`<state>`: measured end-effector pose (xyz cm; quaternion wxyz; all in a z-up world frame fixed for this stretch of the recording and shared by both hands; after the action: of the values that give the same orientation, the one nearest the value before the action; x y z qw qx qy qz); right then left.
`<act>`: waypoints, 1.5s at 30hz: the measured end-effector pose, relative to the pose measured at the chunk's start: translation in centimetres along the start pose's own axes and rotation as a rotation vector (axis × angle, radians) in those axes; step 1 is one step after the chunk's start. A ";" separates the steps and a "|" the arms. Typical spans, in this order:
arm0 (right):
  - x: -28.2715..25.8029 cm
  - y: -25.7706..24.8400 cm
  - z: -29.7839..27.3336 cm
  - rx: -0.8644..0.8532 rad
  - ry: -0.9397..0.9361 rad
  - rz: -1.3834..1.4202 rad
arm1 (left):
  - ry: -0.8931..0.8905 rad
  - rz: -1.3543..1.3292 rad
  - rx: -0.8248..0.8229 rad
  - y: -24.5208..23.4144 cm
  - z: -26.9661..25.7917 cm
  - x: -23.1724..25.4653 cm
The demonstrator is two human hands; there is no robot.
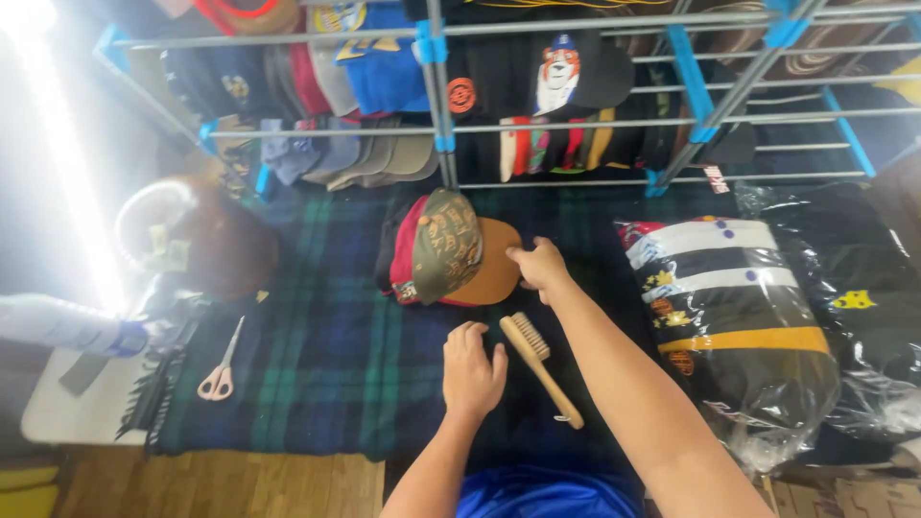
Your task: Cleaning baseball caps with a brush and organizing them on a storage rack.
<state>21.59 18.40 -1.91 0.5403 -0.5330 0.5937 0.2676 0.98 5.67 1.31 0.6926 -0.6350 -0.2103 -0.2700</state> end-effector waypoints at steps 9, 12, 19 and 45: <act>0.2 1.9 -3.5 0.178 -0.030 0.469 | 0.084 -0.074 0.046 -1.2 -0.1 -0.3; -4.5 1.1 -12.4 0.233 -0.077 0.633 | 0.143 -0.123 0.072 -1.8 0.3 0.0; -3.9 0.7 -22.4 0.355 0.017 0.739 | 0.295 -0.482 0.002 -4.4 -1.2 3.2; -1.6 -9.4 -23.0 0.177 -0.818 -0.664 | -0.652 -2.150 -0.329 -11.1 -1.4 6.3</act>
<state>21.83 -4.28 8.28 0.8261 -0.4966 0.1544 0.2169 -1.42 3.08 13.67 -0.0778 -0.2487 -0.7787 -0.5708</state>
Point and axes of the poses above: each hand's wrist, its own z-axis towards the middle knuckle, its own y-axis out of the palm, x = y × z, the point moved 6 cm from there along z, towards the middle knuckle, and after that the axes turned 15 degrees about -y, right-handed, at the moved point
